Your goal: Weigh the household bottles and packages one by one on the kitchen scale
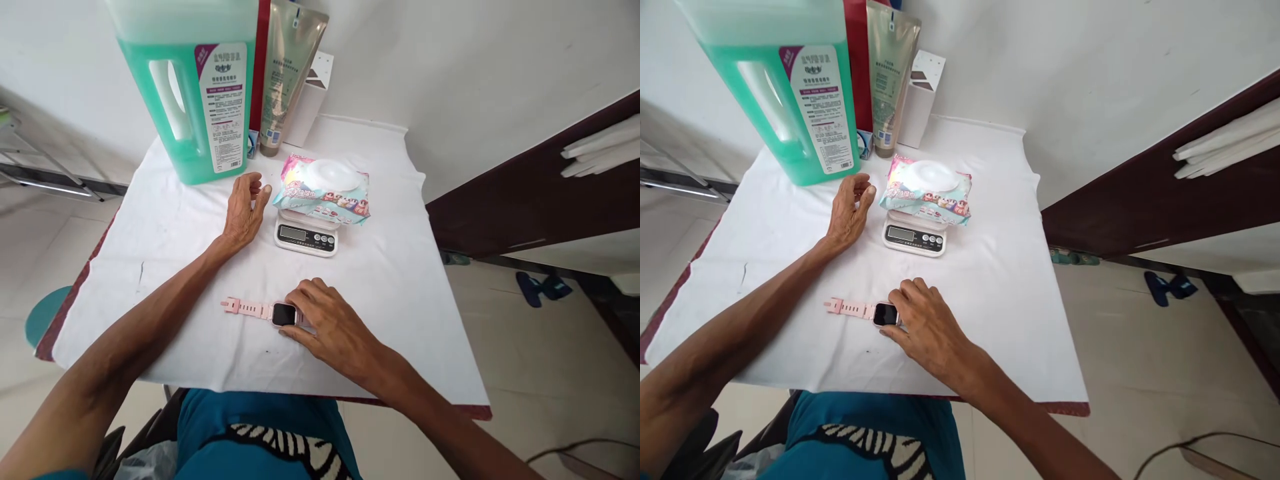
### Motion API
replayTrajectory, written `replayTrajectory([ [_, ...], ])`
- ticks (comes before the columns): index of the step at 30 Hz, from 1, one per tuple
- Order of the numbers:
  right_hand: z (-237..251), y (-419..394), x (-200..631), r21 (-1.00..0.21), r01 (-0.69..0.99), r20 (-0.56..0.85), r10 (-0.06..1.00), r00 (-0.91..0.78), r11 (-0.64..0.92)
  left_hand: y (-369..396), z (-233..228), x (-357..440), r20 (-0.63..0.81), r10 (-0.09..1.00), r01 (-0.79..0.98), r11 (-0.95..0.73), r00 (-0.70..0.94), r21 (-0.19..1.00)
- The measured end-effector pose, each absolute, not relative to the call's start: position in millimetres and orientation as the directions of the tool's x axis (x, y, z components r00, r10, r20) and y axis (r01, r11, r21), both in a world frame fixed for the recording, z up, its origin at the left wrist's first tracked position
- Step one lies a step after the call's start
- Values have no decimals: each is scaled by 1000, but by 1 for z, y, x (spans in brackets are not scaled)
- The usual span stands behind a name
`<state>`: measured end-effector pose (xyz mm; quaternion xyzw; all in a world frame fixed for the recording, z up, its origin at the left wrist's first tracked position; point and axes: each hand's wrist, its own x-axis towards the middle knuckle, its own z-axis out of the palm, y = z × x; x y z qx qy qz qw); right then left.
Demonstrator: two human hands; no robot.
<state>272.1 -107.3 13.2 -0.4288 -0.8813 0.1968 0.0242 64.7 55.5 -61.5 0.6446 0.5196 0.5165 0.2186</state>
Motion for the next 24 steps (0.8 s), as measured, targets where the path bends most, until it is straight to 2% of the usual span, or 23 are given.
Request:
replayTrajectory([
  [4, -2, -114, 273, -533, 703, -14, 825, -565, 471, 35, -22, 69, 448, 894, 396, -400, -31, 827],
  [8, 8, -113, 279, -712, 644, -97, 869, -485, 280, -10, 31, 68, 345, 923, 350, -385, 173, 854],
  [10, 24, -115, 283, -833, 531, -141, 867, -477, 157, -38, 48, 66, 270, 924, 371, -359, 270, 857],
  [13, 54, -121, 286, -952, 302, -194, 850, -490, -43, -75, 57, 63, 212, 937, 301, -295, 279, 907],
  [16, 80, -126, 289, -972, 190, -219, 820, -529, -137, -99, 59, 64, 259, 941, 89, -283, 218, 955],
  [18, 91, -127, 292, -976, 135, -217, 778, -590, -170, -108, 62, 66, 297, 941, 16, -303, 163, 953],
  [24, 93, -126, 300, -918, -13, -278, 668, -691, -395, -108, 72, 77, 422, 903, 63, -427, 80, 902],
])
